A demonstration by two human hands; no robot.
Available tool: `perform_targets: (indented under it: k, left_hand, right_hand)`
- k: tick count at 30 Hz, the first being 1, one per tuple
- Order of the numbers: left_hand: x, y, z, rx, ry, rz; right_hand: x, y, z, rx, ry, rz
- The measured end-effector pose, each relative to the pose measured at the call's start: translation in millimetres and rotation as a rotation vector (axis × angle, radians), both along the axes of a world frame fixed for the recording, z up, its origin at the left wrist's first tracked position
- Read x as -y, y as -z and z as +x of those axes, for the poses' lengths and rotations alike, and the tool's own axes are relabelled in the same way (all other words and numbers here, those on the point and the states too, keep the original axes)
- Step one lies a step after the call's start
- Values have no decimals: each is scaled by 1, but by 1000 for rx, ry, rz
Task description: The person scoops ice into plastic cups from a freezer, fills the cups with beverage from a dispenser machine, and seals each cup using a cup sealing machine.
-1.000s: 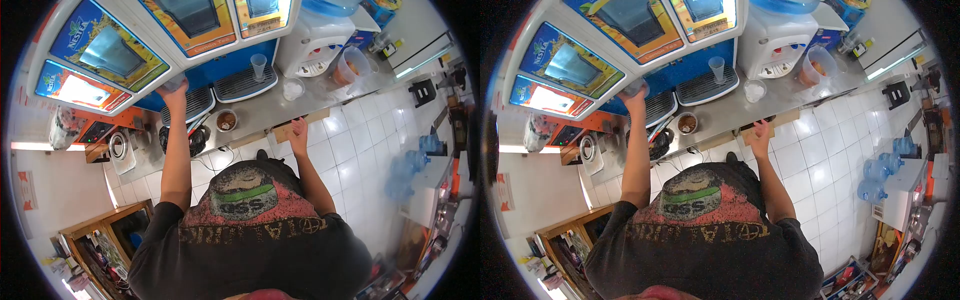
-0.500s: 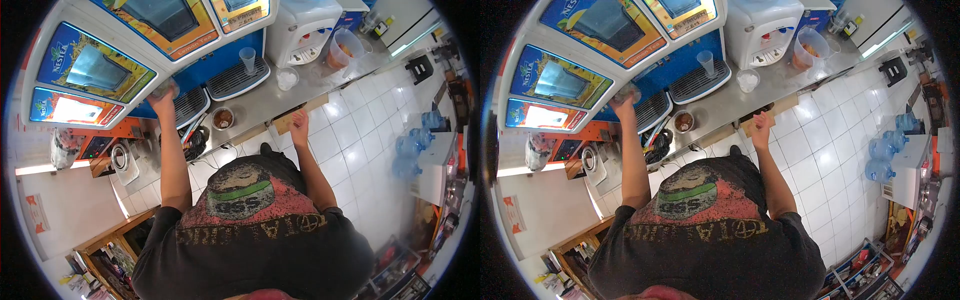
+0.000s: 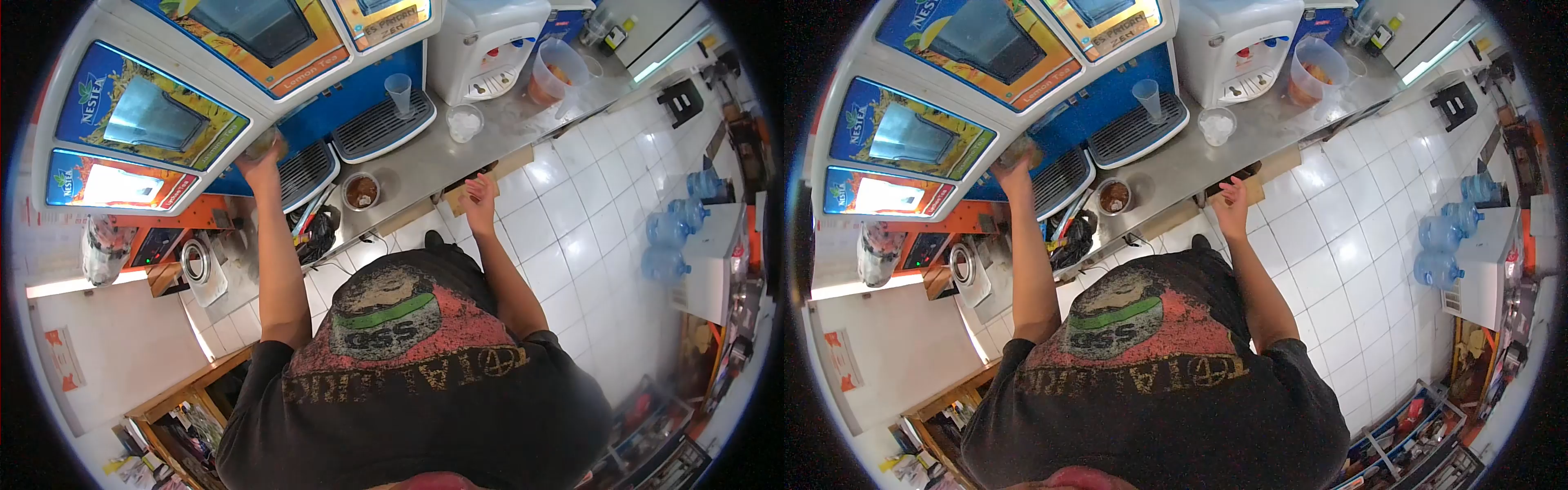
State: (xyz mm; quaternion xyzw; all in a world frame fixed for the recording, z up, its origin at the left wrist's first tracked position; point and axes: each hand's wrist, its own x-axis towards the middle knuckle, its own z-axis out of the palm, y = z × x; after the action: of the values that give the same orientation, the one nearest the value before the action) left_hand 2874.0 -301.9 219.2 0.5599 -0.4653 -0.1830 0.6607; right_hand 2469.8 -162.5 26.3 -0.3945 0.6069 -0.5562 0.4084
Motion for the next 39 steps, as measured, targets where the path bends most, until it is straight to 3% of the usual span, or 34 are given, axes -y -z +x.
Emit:
perform_targets:
  k: [25, 37, 39]
  left_hand:
    - [5, 4, 4, 27, -43, 87]
    - [0, -2, 9, 7, -3, 134]
    - [-6, -11, 11, 21, -24, 267]
  right_hand:
    - [3, -3, 3, -5, 34, 23]
    - [76, -21, -19, -74, 235, -197]
    - [89, -22, -22, -266, 227, -341]
